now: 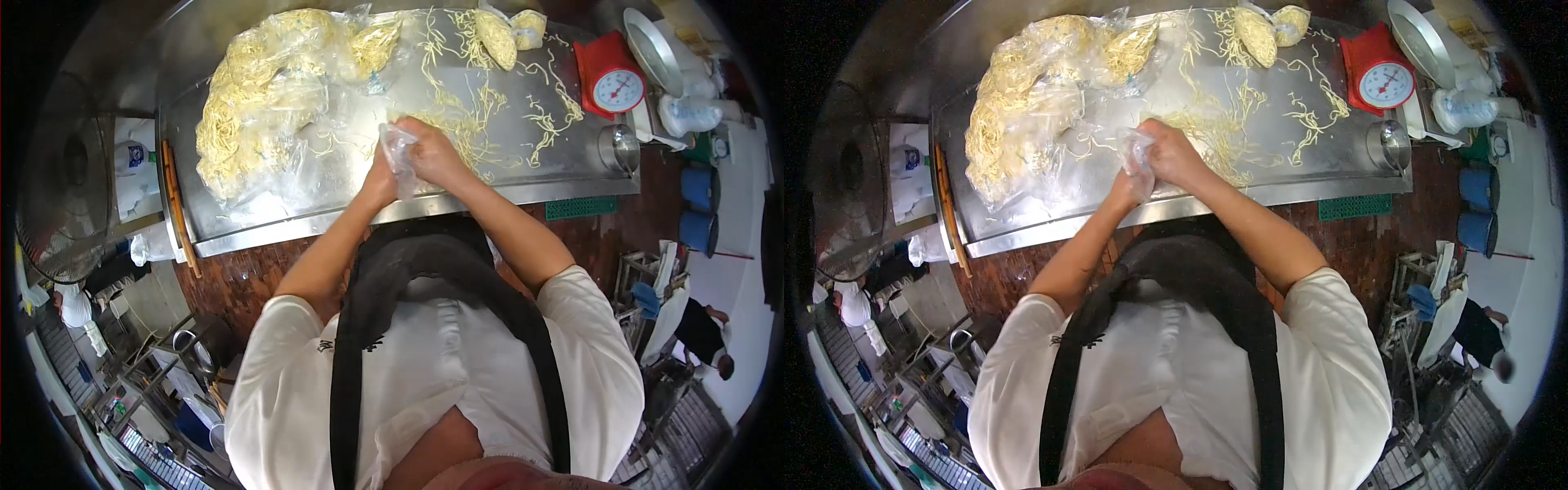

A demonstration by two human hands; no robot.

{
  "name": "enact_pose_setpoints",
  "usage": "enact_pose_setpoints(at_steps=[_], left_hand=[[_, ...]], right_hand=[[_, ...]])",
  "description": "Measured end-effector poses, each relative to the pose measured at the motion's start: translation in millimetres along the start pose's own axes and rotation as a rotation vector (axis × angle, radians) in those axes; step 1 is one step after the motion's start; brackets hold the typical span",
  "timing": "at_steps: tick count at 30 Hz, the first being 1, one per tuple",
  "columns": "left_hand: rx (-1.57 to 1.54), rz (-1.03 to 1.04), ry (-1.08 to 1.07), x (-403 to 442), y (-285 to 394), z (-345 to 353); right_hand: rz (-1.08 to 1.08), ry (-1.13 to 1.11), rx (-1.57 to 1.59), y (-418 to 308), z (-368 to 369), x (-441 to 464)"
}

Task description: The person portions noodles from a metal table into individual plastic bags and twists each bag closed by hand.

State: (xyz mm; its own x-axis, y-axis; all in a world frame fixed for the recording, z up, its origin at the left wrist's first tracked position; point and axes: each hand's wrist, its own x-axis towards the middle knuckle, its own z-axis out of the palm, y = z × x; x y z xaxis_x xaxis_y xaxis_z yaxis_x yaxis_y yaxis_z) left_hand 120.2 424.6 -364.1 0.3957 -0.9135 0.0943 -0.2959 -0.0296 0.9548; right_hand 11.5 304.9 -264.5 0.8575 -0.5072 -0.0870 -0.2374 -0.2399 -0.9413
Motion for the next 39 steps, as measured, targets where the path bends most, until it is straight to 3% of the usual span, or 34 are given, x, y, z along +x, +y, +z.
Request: enact_pose_setpoints(at_steps=[2, 3, 5, 8, 9, 12, 13, 15, 16, 17, 20, 23, 26, 27, 29, 30, 31, 34, 35, 36, 38, 39], left_hand=[[-0.140, -0.238, 0.094, 19, 22, -4], [-0.174, -0.422, 0.124, 39, 74, -22], [0.641, -0.114, 0.171, 37, 26, -26], [-0.971, -0.613, 0.276, 68, 105, -36], [-0.910, -0.586, 0.238, 74, 106, -36], [-0.830, -0.539, 0.098, 76, 115, -41], [-0.720, -0.494, 0.048, 78, 116, -38], [-0.675, -0.490, 0.104, 81, 109, -27], [-0.656, -0.484, 0.135, 86, 102, -22], [-0.594, -0.453, 0.191, 90, 91, -18], [-0.571, -0.514, 0.212, 93, 103, -24], [-0.703, -0.557, 0.071, 86, 98, -43], [-0.294, -0.480, -0.030, 86, 145, -50], [-0.238, -0.322, -0.062, 84, 141, -48], [-0.121, -0.018, -0.133, 65, 117, -35], [0.009, 0.055, 0.070, 51, 115, -26], [0.139, 0.133, 0.272, 33, 116, -14], [0.436, 0.028, 0.153, 10, 97, -1], [0.535, -0.057, -0.062, 12, 91, -8], [0.600, 0.016, -0.152, 20, 80, -16], [0.711, 0.182, -0.318, 37, 58, -32], [0.433, 0.219, -0.241, 46, 72, -51]], right_hand=[[-0.033, 0.022, 0.044, -19, -22, -4], [-0.105, 0.063, -0.043, -23, -37, -9], [-0.256, 0.147, -0.217, -27, -65, -13], [-0.146, 0.051, -0.492, -8, -34, -8], [-0.264, 0.080, -0.555, -9, -25, -4], [-0.185, -0.168, -0.614, -13, -30, 10], [-0.450, 0.109, -0.593, 0, -21, 11], [-0.233, 0.046, -0.588, 23, -4, 11], [-0.129, 0.013, -0.587, 0, -2, 13], [0.321, -0.285, -0.840, -23, -3, 21], [-0.124, -0.062, -0.709, 18, 8, 19], [-0.605, 0.052, -0.439, -5, -9, 19], [-0.242, -0.071, -0.322, 18, -4, 35], [-0.307, -0.047, -0.457, 35, 2, 45], [-0.043, 0.044, 0.238, 57, -1, 52], [0.090, 0.092, 0.583, 61, -3, 55], [-0.106, 0.210, -0.281, 42, -9, 52], [-0.055, 0.068, -0.048, 34, 0, 43], [-0.028, 0.020, -0.060, 12, -1, 34], [-0.001, -0.027, -0.073, -10, -3, 25], [-0.257, -0.054, -0.400, -38, -23, 16], [-0.234, -0.099, -0.442, -42, -31, 16]])
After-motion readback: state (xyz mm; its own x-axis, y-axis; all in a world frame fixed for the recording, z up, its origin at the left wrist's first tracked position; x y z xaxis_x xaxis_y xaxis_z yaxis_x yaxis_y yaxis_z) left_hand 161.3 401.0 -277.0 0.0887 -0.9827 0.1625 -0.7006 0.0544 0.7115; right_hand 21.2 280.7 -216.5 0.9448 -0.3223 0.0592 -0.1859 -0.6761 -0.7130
